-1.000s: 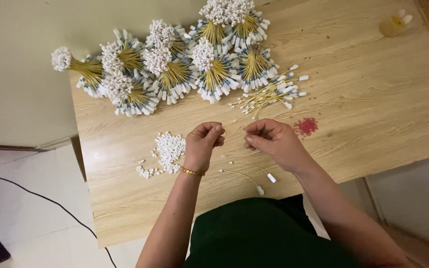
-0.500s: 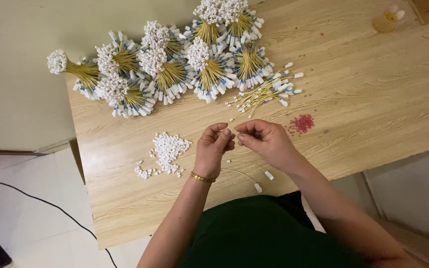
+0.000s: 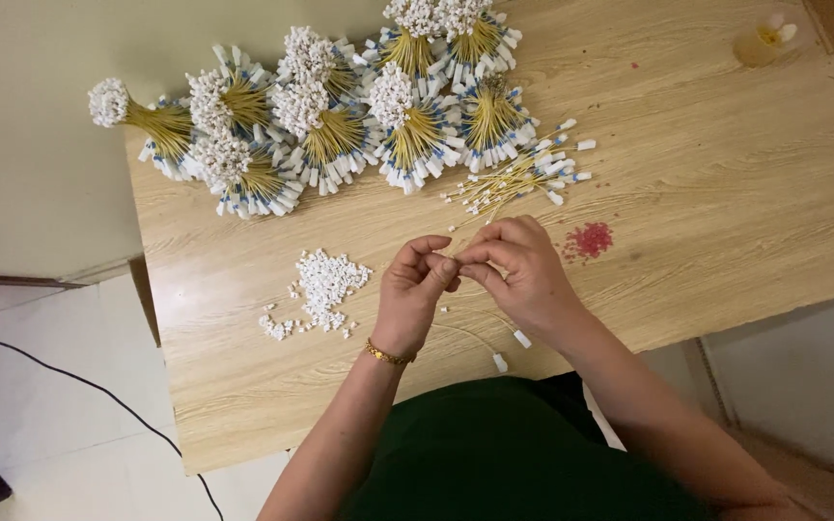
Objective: Assembling small white decorative buds onto wire stems
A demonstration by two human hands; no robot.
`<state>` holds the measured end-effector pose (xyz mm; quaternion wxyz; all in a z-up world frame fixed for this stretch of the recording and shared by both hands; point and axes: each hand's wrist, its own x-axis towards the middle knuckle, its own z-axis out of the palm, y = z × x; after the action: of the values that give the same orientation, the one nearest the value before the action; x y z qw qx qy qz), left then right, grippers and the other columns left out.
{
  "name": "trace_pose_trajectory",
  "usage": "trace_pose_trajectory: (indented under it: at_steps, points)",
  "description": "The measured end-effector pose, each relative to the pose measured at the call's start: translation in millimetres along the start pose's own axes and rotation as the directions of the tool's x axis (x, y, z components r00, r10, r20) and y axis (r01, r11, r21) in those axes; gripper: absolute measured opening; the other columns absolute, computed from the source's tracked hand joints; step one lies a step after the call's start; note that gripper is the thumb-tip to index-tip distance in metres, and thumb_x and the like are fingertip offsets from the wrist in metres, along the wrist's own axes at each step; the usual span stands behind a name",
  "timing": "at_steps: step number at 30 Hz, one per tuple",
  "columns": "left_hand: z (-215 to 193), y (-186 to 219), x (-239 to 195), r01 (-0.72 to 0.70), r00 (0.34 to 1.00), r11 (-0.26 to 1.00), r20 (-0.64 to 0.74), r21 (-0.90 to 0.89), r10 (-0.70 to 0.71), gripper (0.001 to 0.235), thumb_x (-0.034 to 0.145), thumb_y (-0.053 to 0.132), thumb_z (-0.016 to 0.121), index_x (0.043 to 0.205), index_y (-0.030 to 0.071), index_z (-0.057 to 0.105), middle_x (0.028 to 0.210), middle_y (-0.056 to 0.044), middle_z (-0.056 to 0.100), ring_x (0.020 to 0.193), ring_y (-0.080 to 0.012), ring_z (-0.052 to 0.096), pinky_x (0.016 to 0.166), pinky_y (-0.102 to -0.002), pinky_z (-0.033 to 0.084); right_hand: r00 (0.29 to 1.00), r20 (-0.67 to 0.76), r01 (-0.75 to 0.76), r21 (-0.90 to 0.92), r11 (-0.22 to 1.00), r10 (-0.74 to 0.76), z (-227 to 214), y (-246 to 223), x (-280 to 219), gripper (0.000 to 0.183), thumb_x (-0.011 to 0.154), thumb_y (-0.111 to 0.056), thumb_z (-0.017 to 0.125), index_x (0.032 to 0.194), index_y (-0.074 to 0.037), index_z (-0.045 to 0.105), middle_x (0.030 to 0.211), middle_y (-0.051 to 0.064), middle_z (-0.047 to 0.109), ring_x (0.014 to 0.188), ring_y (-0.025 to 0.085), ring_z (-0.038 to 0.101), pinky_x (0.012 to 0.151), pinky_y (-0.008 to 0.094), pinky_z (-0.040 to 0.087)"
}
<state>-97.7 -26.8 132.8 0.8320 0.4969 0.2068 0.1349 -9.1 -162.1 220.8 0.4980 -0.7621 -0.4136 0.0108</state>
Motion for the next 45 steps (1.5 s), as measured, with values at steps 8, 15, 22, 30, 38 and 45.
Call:
trace_pose_trajectory:
  at_steps: [8,15,22,30,38,45]
  points:
    - [2.5,5.9,-2.4,-0.093,0.992,0.996,0.079,-0.015,0.094,0.029,0.091,0.005,0.065,0.119,0.001,0.058,0.077,-0.007,0.067,0.079,-0.015,0.069,0.074,-0.026,0.057,0.996,0.085,-0.039,0.075,0.996,0.032,-5.5,-2.4,4.3,0.006,0.081,-0.014,0.077,0.085,-0.014,0.075,0.08,0.006,0.066,0.08,0.027,0.062,0.076,0.037,0.049]
    - [2.0,11.7,-2.7,-0.11,0.99,0.994,0.09,0.002,0.11,0.031,0.09,0.005,0.067,0.119,0.001,0.059,0.076,-0.008,0.067,0.075,-0.0137,0.068,0.074,-0.026,0.056,0.978,0.033,-0.209,0.193,0.959,0.207,1.0,-10.6,-0.6,0.008,0.08,-0.007,0.078,0.085,-0.008,0.072,0.075,0.006,0.067,0.074,0.021,0.065,0.075,0.034,0.05]
    - [-1.8,2.7,2.0,-0.116,0.992,0.993,0.054,-0.023,0.117,0.032,0.09,0.006,0.066,0.121,0.002,0.058,0.076,-0.007,0.067,0.072,-0.0119,0.067,0.074,-0.026,0.056,0.968,0.044,-0.248,0.276,0.928,0.246,11.4,-2.4,-1.6,0.008,0.079,-0.005,0.078,0.084,-0.008,0.073,0.076,0.007,0.066,0.071,0.016,0.063,0.069,0.031,0.051]
    - [-0.7,-2.0,3.9,-0.075,0.993,0.986,0.078,-0.148,0.087,0.036,0.09,0.007,0.067,0.124,0.003,0.056,0.077,-0.009,0.067,0.071,-0.0143,0.068,0.074,-0.027,0.057,0.884,0.21,-0.466,0.48,0.743,0.418,13.7,15.6,-8.7,0.007,0.083,-0.001,0.071,0.09,-0.001,0.07,0.076,0.007,0.062,0.075,0.013,0.057,0.071,0.028,0.049]
    - [-0.2,13.0,-1.3,-0.151,0.978,0.984,0.157,0.096,0.135,0.029,0.089,0.002,0.065,0.118,0.0,0.061,0.071,-0.008,0.064,0.076,-0.0148,0.065,0.086,-0.037,0.055,0.872,0.195,-0.489,0.327,0.809,0.449,12.3,21.6,-14.8,0.013,0.073,-0.001,0.074,0.085,-0.004,0.072,0.073,0.009,0.065,0.072,0.016,0.062,0.065,0.03,0.051]
    - [-24.2,-20.4,5.7,-0.062,0.994,0.956,0.101,0.288,0.034,0.027,0.09,0.003,0.066,0.117,0.003,0.064,0.071,-0.004,0.062,0.074,-0.0103,0.059,0.08,-0.028,0.051,0.884,0.211,-0.457,0.207,0.865,0.417,50.0,73.3,-37.3,0.011,0.074,-0.007,0.072,0.085,-0.007,0.074,0.077,0.014,0.068,0.076,0.025,0.067,0.067,0.036,0.052]
